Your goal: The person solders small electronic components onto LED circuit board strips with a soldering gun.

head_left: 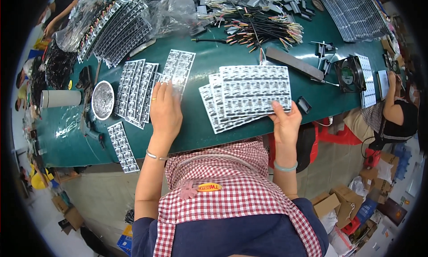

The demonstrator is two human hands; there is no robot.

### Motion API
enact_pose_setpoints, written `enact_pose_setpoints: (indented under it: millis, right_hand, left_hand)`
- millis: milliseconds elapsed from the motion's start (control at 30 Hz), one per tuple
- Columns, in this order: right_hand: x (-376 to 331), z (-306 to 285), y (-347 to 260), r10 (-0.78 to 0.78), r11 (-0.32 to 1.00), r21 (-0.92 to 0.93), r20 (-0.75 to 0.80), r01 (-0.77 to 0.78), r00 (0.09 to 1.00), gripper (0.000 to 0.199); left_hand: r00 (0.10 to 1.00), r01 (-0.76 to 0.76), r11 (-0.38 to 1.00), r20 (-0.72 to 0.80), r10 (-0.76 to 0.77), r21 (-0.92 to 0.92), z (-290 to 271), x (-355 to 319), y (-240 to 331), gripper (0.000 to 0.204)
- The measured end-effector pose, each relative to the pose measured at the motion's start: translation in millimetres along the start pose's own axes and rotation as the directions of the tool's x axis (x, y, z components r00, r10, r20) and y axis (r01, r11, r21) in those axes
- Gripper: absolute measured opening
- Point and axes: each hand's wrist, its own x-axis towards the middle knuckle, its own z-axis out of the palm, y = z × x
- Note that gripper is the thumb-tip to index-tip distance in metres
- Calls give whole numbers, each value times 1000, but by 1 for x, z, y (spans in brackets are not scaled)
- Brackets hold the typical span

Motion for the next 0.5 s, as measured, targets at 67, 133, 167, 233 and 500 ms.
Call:
enact_pose_setpoints:
  millis: [67,133,167,233,500]
  right_hand:
    - [-8,11,14,-4,988,-155,-10,3,1000,23]
    - [-14,22,23,-41,960,-277,-19,34,999,22]
    - [-15,22,24,-47,946,-320,15,49,999,26]
    - [-21,25,19,-35,926,-375,46,49,998,30]
    - [-1,33,-2,-371,348,-782,391,517,842,52]
  left_hand:
    - [992,-37,993,-120,24,-109,-2,-6,6,31]
    - [990,139,916,26,-140,-376,-6,-18,27,26]
    - [991,131,897,28,-131,-421,-2,-23,31,22]
    - [982,187,865,99,-159,-466,0,-30,40,22]
    - [890,457,632,325,-320,-626,6,-29,58,39]
